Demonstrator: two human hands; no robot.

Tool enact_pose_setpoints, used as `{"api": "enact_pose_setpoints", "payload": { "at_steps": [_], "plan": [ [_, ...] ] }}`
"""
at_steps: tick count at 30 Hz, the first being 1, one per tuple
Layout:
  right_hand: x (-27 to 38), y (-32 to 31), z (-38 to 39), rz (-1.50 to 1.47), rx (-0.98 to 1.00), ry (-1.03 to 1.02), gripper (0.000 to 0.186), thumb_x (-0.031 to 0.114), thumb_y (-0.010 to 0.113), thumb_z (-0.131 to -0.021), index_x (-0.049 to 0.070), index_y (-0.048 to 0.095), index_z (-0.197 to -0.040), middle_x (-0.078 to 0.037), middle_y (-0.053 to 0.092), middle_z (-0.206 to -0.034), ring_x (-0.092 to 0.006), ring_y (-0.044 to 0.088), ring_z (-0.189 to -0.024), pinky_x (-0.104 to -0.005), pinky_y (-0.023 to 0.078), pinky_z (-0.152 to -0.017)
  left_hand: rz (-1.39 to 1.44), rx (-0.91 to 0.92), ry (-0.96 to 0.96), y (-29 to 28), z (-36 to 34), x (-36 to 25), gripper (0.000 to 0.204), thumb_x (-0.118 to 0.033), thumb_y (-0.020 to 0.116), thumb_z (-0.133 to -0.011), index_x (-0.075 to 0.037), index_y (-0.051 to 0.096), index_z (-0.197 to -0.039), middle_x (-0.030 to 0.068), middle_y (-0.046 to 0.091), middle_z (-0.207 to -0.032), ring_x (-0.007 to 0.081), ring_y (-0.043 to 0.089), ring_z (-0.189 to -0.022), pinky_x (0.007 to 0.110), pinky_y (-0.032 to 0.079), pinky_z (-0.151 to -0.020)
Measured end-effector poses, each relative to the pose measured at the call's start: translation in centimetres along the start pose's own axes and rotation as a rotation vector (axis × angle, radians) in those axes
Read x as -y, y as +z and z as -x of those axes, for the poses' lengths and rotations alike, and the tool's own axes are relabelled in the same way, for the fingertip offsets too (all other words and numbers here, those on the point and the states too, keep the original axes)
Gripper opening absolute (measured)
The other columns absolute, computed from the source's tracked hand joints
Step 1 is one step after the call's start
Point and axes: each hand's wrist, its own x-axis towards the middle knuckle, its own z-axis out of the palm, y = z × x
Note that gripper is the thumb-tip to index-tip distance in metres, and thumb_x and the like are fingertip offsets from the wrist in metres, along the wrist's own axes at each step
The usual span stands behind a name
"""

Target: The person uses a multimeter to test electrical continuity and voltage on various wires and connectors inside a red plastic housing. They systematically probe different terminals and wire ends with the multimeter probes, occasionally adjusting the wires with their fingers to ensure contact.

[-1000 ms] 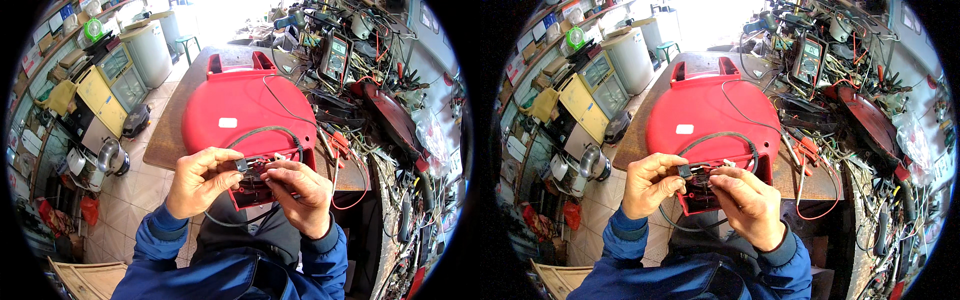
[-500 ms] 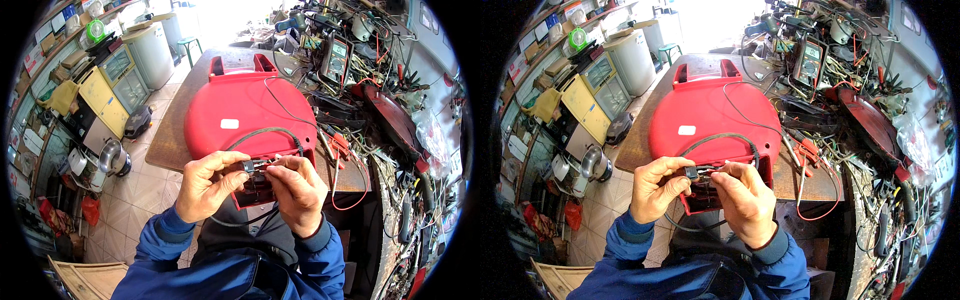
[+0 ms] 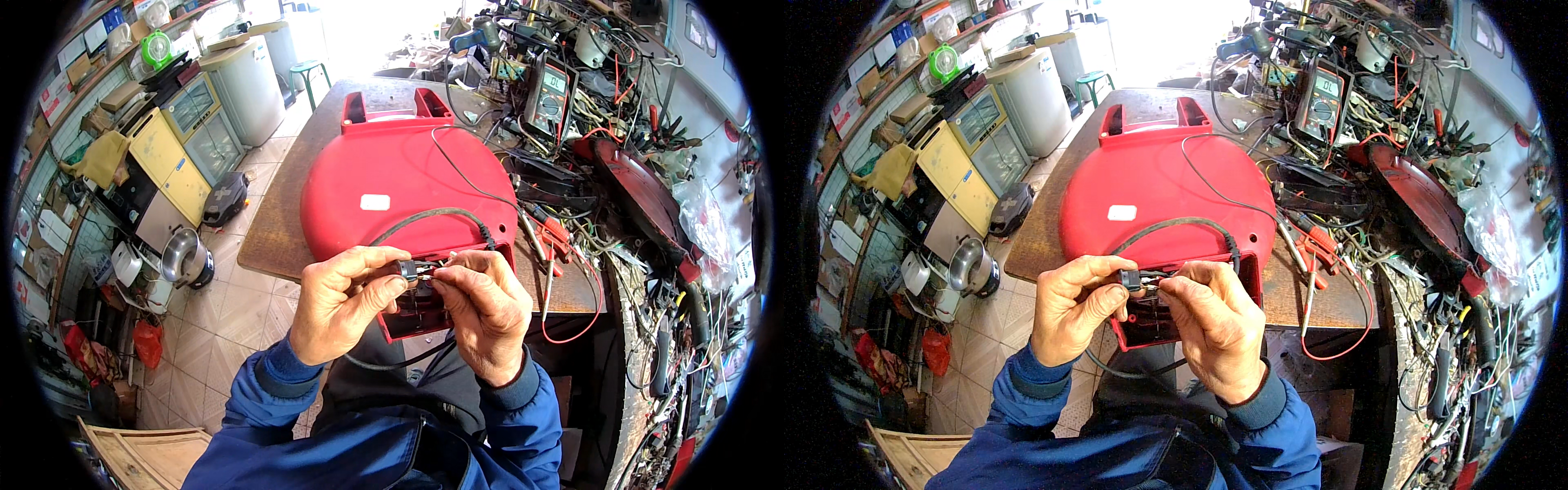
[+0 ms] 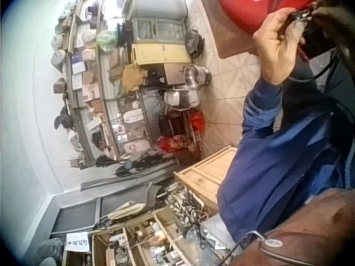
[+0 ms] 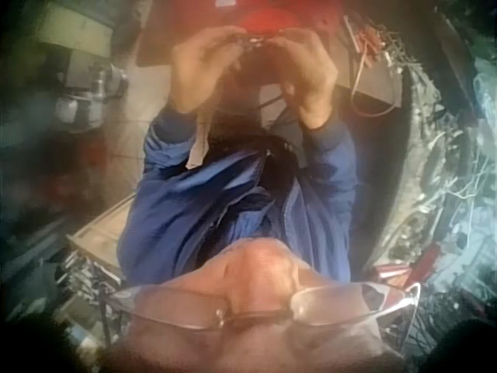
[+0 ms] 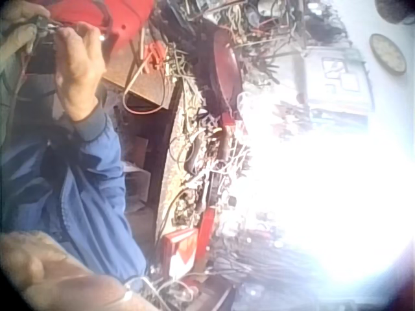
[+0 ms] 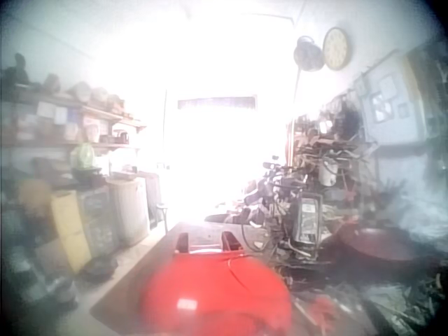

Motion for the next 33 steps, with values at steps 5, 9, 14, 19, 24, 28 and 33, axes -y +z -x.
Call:
{"api": "enact_pose_setpoints", "payload": {
  "at_steps": [5,9,14,19,24,28,33],
  "plan": [
    [0.0,0.0,-0.2,0.004,0.002,-0.03,0.024,-0.01,0.077,-0.079,-0.002,0.071,-0.101,-0.013,0.064,-0.097,-0.022,0.068,-0.079,-0.0283,0.054,-0.068,0.006,-0.002,-0.001,0.1,-0.1,-0.1,0.029,-0.009,0.069,-0.096,0.005,0.065,-0.121,0.0083,0.072,-0.099,0.0088,0.065,-0.08,0.023,0.055,-0.069],
    [-0.3,0.4,0.0,0.067,-0.017,-0.1,0.026,-0.009,0.078,-0.074,-0.002,0.071,-0.098,-0.013,0.064,-0.093,-0.0243,0.067,-0.077,-0.0303,0.054,-0.067,-0.008,-0.003,0.001,-0.1,0.0,-0.1,0.028,-0.008,0.069,-0.096,0.005,0.065,-0.121,0.008,0.072,-0.099,0.009,0.066,-0.08,0.022,0.055,-0.069],
    [-0.8,0.5,-0.2,0.095,-0.016,-0.183,0.03,-0.008,0.079,-0.069,-0.001,0.07,-0.097,-0.015,0.065,-0.088,-0.0285,0.068,-0.077,-0.0346,0.057,-0.069,-0.033,-0.035,0.031,0.3,0.2,-0.1,0.028,-0.006,0.071,-0.094,0.005,0.066,-0.119,0.0092,0.072,-0.093,0.0122,0.067,-0.076,0.024,0.055,-0.069],
    [-0.7,0.3,-0.4,0.142,-0.015,-0.283,0.032,-0.008,0.078,-0.068,-0.001,0.07,-0.098,-0.015,0.066,-0.09,-0.0288,0.068,-0.077,-0.0358,0.059,-0.074,-0.105,-0.004,0.083,0.1,0.3,0.2,0.029,-0.003,0.072,-0.092,0.005,0.066,-0.119,0.0085,0.072,-0.093,0.0117,0.067,-0.078,0.024,0.055,-0.071],
    [-0.8,0.3,-0.1,0.155,-0.014,-0.264,0.032,-0.01,0.076,-0.07,-0.002,0.07,-0.1,-0.015,0.066,-0.091,-0.0279,0.069,-0.077,-0.035,0.06,-0.076,-0.224,-0.003,0.17,0.4,-0.1,0.2,0.029,-0.003,0.074,-0.09,0.005,0.067,-0.117,0.0066,0.071,-0.096,0.0097,0.066,-0.081,0.022,0.053,-0.07],
    [0.6,-0.8,1.4,0.108,-0.034,-0.09,0.031,-0.013,0.075,-0.074,-0.003,0.07,-0.102,-0.017,0.066,-0.096,-0.0258,0.07,-0.082,-0.032,0.058,-0.071,-0.253,0.045,0.142,0.7,1.0,-0.6,0.034,-0.008,0.08,-0.084,0.002,0.068,-0.115,0.006,0.07,-0.095,0.0081,0.063,-0.078,0.021,0.049,-0.066],
    [0.6,-2.2,5.3,0.19,-0.238,0.029,0.03,-0.013,0.072,-0.075,-0.003,0.069,-0.102,-0.019,0.067,-0.095,-0.0246,0.069,-0.081,-0.0299,0.056,-0.073,-0.464,0.084,0.356,0.7,1.1,-0.3,0.034,-0.001,0.085,-0.075,0.0,0.068,-0.105,0.0107,0.071,-0.092,0.0177,0.069,-0.076,0.029,0.055,-0.066]
  ]
}}
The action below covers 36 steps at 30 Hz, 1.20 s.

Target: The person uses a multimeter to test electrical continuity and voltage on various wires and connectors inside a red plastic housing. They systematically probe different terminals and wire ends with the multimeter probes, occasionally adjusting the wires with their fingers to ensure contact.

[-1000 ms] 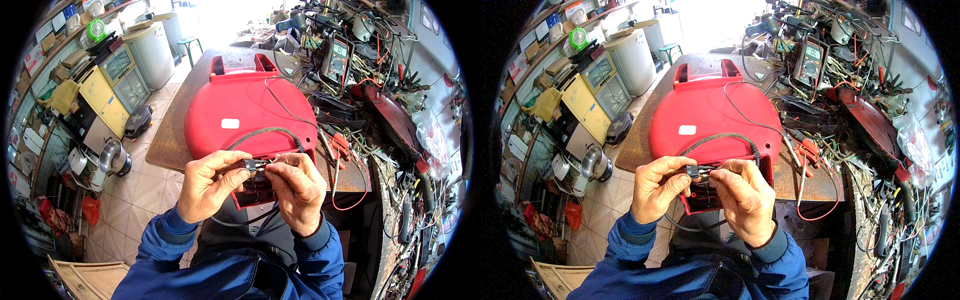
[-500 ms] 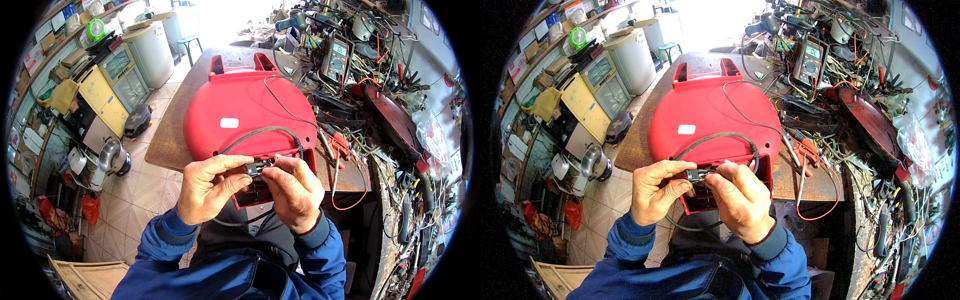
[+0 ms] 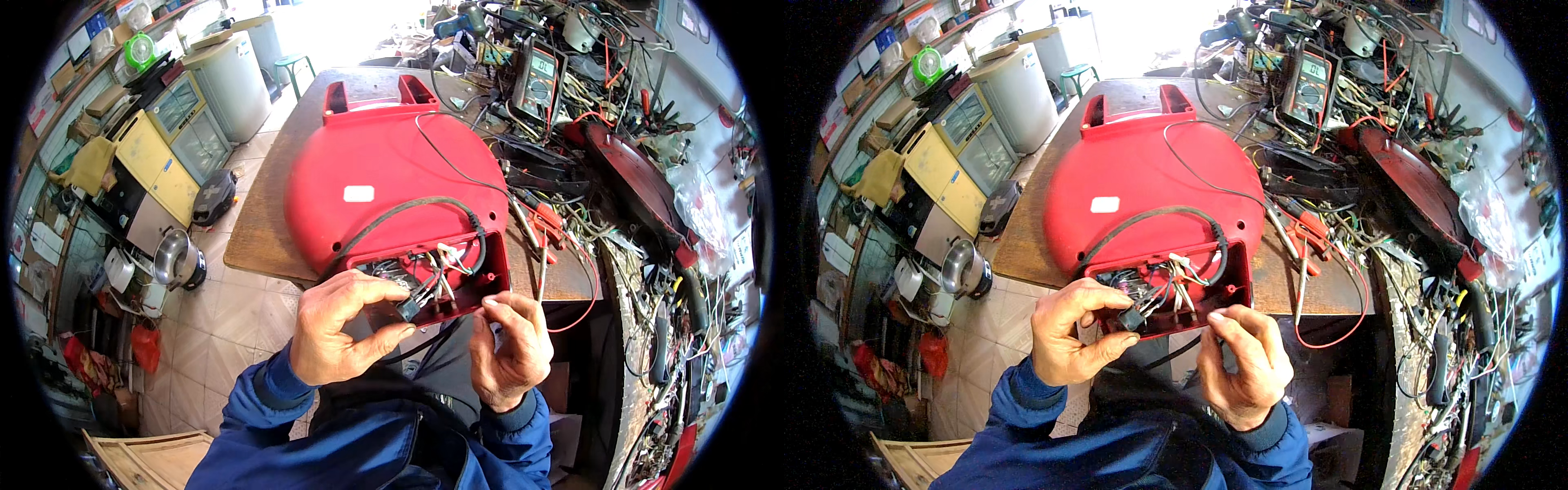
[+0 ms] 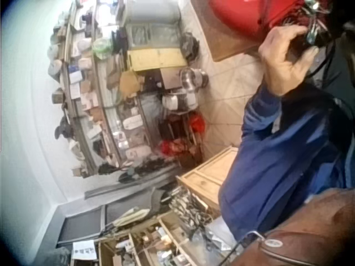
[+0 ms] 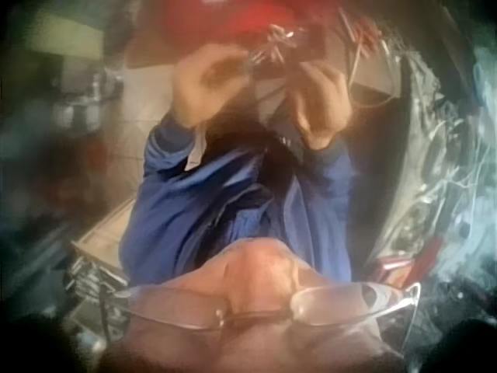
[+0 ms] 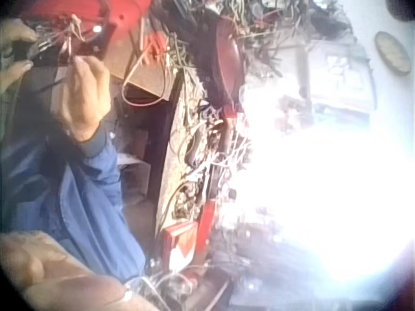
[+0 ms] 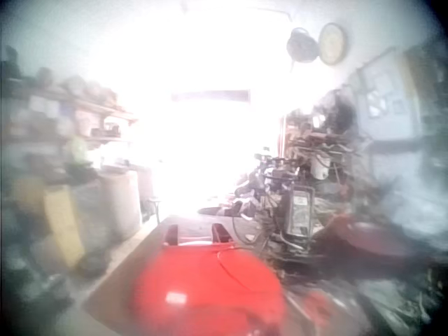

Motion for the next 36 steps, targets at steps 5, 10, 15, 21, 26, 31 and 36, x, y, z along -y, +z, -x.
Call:
{"api": "enact_pose_setpoints", "payload": {
  "at_steps": [5,10,15,21,26,31,36],
  "plan": [
    [-1.8,-1.8,2.7,0.108,-0.05,0.122,0.025,-0.012,0.072,-0.075,-0.002,0.07,-0.099,-0.018,0.068,-0.091,-0.0261,0.069,-0.077,-0.0303,0.055,-0.071,-0.037,-0.021,0.048,0.4,0.3,0.6,0.037,-0.004,0.087,-0.07,-0.002,0.068,-0.102,0.0105,0.072,-0.09,0.0175,0.065,-0.073,0.028,0.049,-0.062],
    [-3.6,-3.6,3.8,0.182,-0.041,0.185,0.024,-0.012,0.07,-0.079,-0.002,0.069,-0.1,-0.015,0.067,-0.091,-0.0214,0.068,-0.076,-0.0288,0.055,-0.07,-0.053,-0.037,0.113,1.2,0.8,1.7,0.038,-0.014,0.09,-0.069,-0.003,0.068,-0.099,0.0095,0.072,-0.087,0.0131,0.057,-0.068,0.026,0.04,-0.057],
    [-5.8,-5.4,3.1,0.258,-0.058,0.239,0.019,-0.007,0.072,-0.081,-0.001,0.069,-0.099,-0.013,0.067,-0.086,-0.0217,0.068,-0.072,-0.0291,0.054,-0.067,-0.051,-0.049,0.038,1.0,1.2,0.8,0.036,-0.008,0.089,-0.07,-0.003,0.069,-0.1,0.01,0.071,-0.088,0.014,0.061,-0.069,0.025,0.045,-0.057],
    [-8.7,-6.9,0.2,0.451,-0.014,0.349,0.022,0.007,0.079,-0.082,-0.002,0.069,-0.1,-0.015,0.064,-0.081,-0.0245,0.064,-0.065,-0.0321,0.051,-0.06,0.155,-0.136,-0.064,1.0,1.9,1.2,0.037,-0.006,0.082,-0.075,0.0,0.065,-0.107,0.0126,0.072,-0.095,0.0106,0.063,-0.072,0.02,0.044,-0.058],
    [-10.1,-6.1,-0.6,0.762,0.176,0.241,0.021,0.019,0.078,-0.08,0.004,0.064,-0.085,-0.016,0.058,-0.08,-0.0366,0.063,-0.072,-0.0447,0.05,-0.065,0.189,-0.338,-0.068,0.7,2.8,1.3,0.027,-0.003,0.068,-0.085,0.005,0.062,-0.11,0.013,0.069,-0.093,0.0121,0.064,-0.075,0.021,0.047,-0.062],
    [-10.7,-8.0,-1.2,0.49,-0.089,0.274,0.011,0.005,0.067,-0.091,-0.001,0.065,-0.1,-0.013,0.066,-0.081,-0.0218,0.064,-0.065,-0.0334,0.052,-0.061,0.277,-0.466,-0.147,-1.0,5.7,3.3,0.016,-0.012,0.063,-0.095,0.003,0.059,-0.098,0.0118,0.064,-0.082,0.0112,0.057,-0.064,0.022,0.047,-0.061],
    [-4.4,-10.9,-3.9,0.032,-0.479,0.263,0.016,0.002,0.059,-0.098,0.0,0.059,-0.113,-0.002,0.06,-0.084,-0.0032,0.047,-0.059,-0.0177,0.039,-0.052,0.181,-0.482,-0.212,-2.1,8.5,5.8,0.042,-0.028,0.051,-0.104,0.001,0.058,-0.074,0.0116,0.06,-0.072,0.0118,0.053,-0.057,0.025,0.037,-0.052]
  ]
}}
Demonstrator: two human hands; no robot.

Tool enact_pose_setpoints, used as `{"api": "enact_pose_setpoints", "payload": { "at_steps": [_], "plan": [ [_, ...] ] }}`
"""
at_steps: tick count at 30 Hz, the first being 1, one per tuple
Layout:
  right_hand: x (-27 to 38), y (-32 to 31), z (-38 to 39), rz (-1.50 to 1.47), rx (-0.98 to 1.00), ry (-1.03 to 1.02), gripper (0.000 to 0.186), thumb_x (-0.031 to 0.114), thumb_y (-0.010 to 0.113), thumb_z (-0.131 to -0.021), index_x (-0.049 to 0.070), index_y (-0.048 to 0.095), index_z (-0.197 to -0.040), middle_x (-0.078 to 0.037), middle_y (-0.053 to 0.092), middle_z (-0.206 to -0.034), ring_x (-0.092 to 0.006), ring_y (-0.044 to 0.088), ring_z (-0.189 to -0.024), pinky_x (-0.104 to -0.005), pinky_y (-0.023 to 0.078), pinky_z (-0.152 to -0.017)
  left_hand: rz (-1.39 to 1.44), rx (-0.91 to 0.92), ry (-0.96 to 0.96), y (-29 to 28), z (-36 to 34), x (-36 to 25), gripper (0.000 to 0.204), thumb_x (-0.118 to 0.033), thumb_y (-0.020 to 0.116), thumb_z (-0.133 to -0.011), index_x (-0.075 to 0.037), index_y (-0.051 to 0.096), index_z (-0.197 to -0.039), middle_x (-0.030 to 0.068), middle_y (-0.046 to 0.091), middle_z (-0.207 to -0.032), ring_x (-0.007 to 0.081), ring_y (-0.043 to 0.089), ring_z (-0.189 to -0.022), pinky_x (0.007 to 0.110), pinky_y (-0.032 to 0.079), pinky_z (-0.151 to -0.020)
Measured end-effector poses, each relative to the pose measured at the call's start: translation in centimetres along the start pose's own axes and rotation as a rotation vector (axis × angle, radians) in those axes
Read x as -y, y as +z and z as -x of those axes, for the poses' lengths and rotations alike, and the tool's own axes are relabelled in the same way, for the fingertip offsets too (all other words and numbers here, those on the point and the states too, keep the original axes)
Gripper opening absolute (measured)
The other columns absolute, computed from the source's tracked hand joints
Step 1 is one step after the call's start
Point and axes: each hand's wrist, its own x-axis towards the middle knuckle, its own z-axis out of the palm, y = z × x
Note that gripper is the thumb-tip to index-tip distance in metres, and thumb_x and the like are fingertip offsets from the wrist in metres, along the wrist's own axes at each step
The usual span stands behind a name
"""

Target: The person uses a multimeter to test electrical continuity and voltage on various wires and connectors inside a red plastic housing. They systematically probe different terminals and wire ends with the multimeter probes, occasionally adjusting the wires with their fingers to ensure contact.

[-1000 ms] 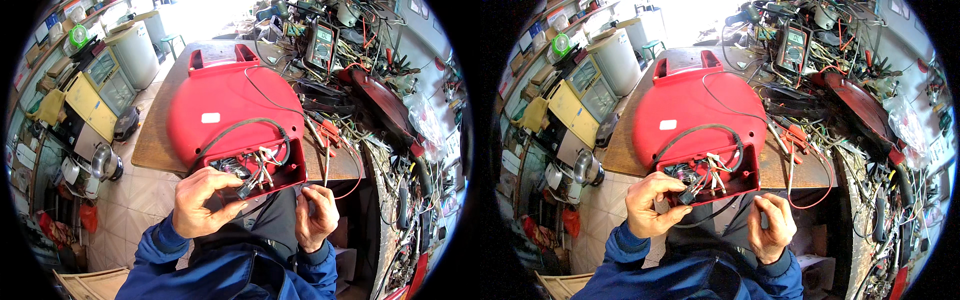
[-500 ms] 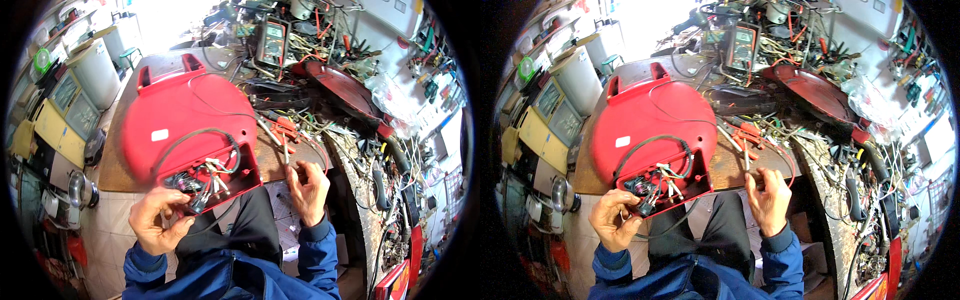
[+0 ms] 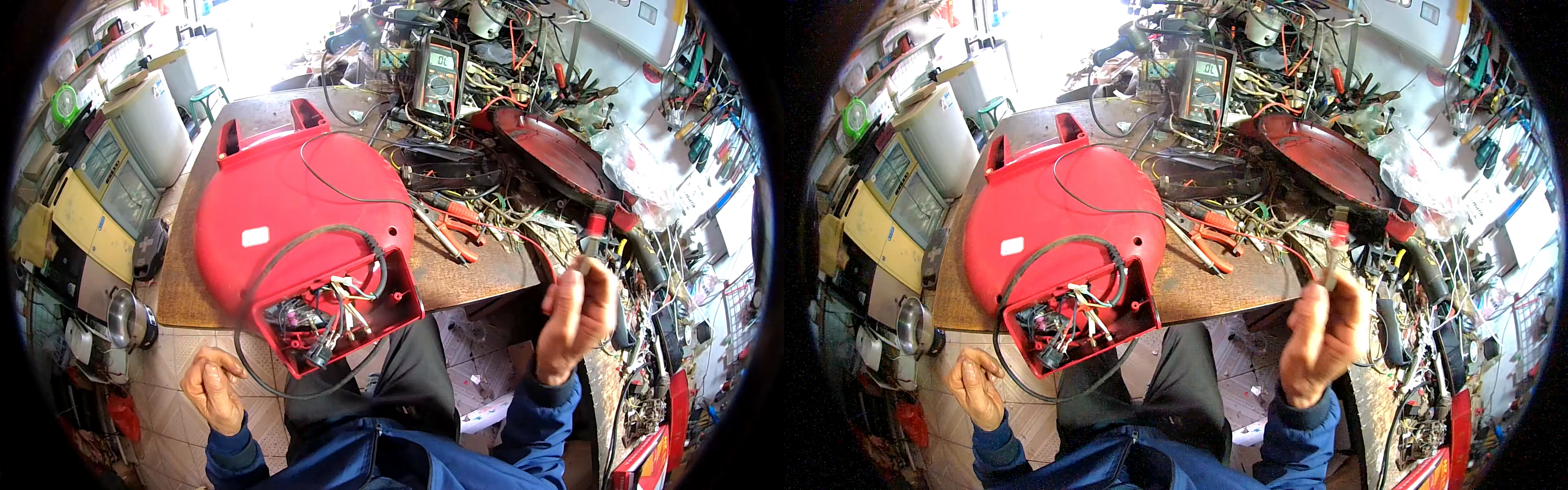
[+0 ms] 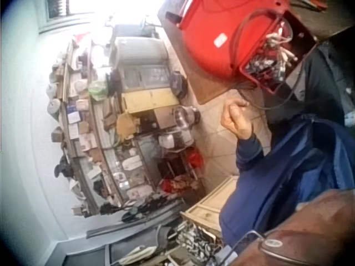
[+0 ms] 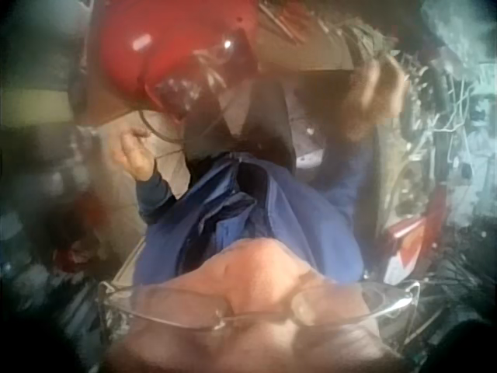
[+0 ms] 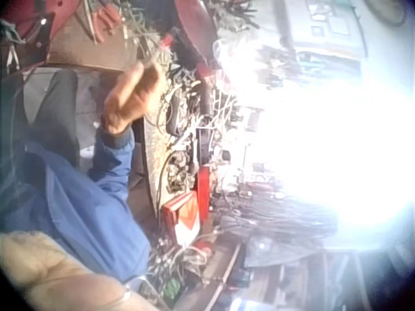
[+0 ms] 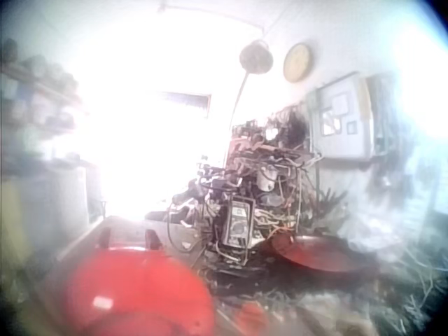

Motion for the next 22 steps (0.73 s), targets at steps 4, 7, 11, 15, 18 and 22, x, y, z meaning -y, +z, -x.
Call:
{"api": "enact_pose_setpoints", "payload": {
  "at_steps": [4,7,11,15,18,22],
  "plan": [
    [2.8,-1.0,-0.9,0.145,-0.049,-0.101,0.008,0.007,0.064,-0.096,0.0,0.065,-0.102,0.001,0.058,-0.074,-0.0036,0.047,-0.06,-0.019,0.037,-0.053,-0.009,-0.013,0.048,-0.4,0.1,0.1,0.043,-0.028,0.052,-0.103,0.001,0.057,-0.072,0.0121,0.06,-0.071,0.0119,0.053,-0.056,0.024,0.037,-0.052],
    [0.5,1.8,-1.1,0.394,0.325,-0.223,0.015,0.008,0.072,-0.09,0.001,0.069,-0.103,-0.005,0.063,-0.071,-0.0101,0.055,-0.061,-0.0248,0.047,-0.059,0.008,0.0,0.064,0.1,0.2,-0.3,0.042,-0.026,0.053,-0.102,0.0,0.055,-0.069,0.0133,0.061,-0.072,0.0112,0.052,-0.054,0.024,0.037,-0.05],
    [-6.1,6.1,0.0,0.594,0.622,-0.147,0.03,0.022,0.077,-0.082,0.006,0.07,-0.106,-0.018,0.066,-0.074,-0.0344,0.068,-0.067,-0.0432,0.053,-0.063,0.021,0.021,0.088,0.8,0.1,-0.7,0.042,-0.025,0.055,-0.101,0.0,0.055,-0.067,0.0146,0.063,-0.072,0.0084,0.048,-0.05,0.023,0.035,-0.046],
    [-7.6,7.0,0.1,0.661,0.624,-0.08,0.016,0.021,0.072,-0.084,0.006,0.068,-0.088,-0.022,0.065,-0.073,-0.0401,0.067,-0.07,-0.0488,0.051,-0.063,-0.019,0.043,0.116,0.0,-0.1,-2.0,0.041,-0.023,0.058,-0.1,0.001,0.056,-0.066,0.0138,0.064,-0.073,0.0066,0.047,-0.049,0.021,0.035,-0.045],
    [-6.1,6.7,-0.7,0.503,0.588,0.004,0.014,0.015,0.073,-0.085,0.002,0.069,-0.088,-0.013,0.062,-0.064,-0.0227,0.06,-0.057,-0.0364,0.045,-0.054,-0.016,0.036,0.072,-0.8,0.1,-2.2,0.037,-0.022,0.059,-0.099,0.001,0.056,-0.069,0.0139,0.064,-0.074,0.0091,0.051,-0.05,0.023,0.039,-0.047],
    [-1.6,5.8,-1.9,0.103,0.739,0.3,0.019,0.018,0.073,-0.09,0.0,0.068,-0.083,0.006,0.054,-0.064,-0.0035,0.044,-0.058,-0.0249,0.032,-0.051,-0.024,0.084,0.174,0.4,-0.4,-3.7,0.029,-0.023,0.066,-0.095,0.002,0.059,-0.08,0.0151,0.067,-0.081,0.0143,0.061,-0.057,0.025,0.048,-0.053]
  ]
}}
